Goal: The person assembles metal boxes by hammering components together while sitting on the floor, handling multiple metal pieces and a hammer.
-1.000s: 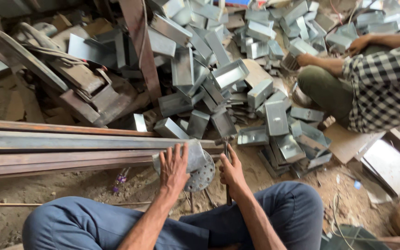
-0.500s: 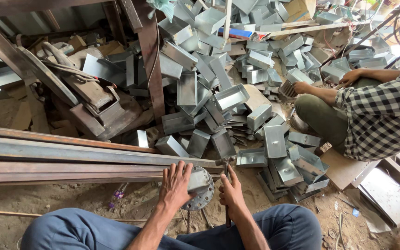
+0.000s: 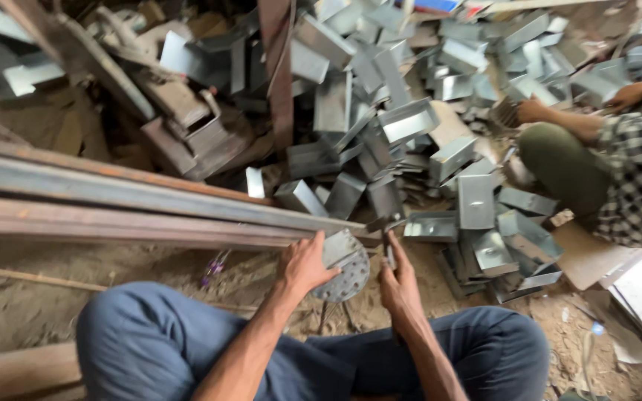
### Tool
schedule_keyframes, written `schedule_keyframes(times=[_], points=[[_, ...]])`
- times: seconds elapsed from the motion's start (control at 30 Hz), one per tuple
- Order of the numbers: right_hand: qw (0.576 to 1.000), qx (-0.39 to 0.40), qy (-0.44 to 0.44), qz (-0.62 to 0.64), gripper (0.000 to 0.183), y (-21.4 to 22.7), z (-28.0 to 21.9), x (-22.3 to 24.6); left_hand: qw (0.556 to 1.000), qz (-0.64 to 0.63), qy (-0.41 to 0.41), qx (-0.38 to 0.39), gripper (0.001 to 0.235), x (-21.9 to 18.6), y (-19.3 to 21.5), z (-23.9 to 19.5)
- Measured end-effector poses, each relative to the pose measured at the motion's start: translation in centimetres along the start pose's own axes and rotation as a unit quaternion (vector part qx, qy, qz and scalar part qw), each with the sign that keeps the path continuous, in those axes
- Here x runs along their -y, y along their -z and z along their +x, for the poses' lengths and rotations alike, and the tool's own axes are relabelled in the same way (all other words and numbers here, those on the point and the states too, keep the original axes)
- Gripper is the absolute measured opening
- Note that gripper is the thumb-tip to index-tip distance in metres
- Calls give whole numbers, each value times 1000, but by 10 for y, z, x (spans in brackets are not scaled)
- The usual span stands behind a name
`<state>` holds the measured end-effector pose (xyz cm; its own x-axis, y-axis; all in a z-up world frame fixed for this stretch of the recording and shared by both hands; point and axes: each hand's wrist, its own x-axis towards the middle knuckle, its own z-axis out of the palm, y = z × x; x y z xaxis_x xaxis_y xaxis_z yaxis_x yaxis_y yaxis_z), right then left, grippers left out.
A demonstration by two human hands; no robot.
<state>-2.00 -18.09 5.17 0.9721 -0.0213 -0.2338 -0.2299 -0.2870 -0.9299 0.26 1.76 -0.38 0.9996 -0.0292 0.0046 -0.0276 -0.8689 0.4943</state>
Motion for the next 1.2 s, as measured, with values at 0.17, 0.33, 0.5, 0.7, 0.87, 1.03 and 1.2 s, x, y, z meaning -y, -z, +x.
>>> schedule_keyframes(times=[0.17,0.33,0.5,0.7,0.87,1.03,1.2], points=[[969,-61,146,-189,61,3,-31,51,995,1,48,86,78,4,-4,6],[920,-121,259,-267,56,-16,-47,63,987,-20,79,138,66,16,-26,13],[935,53,27,-348,64,-24,-33,50,988,5,60,139,58,21,-40,12],[901,-131,310,-273,57,-9,-42,60,987,-9,71,146,69,14,-26,11],[918,-41,199,-340,68,-39,-29,41,985,-1,61,163,56,13,-21,12],[945,48,52,-320,67,-26,-29,60,982,-3,69,176,52,16,-26,7],[922,-157,248,-254,65,-20,-61,72,983,3,79,163,47,14,-26,8]])
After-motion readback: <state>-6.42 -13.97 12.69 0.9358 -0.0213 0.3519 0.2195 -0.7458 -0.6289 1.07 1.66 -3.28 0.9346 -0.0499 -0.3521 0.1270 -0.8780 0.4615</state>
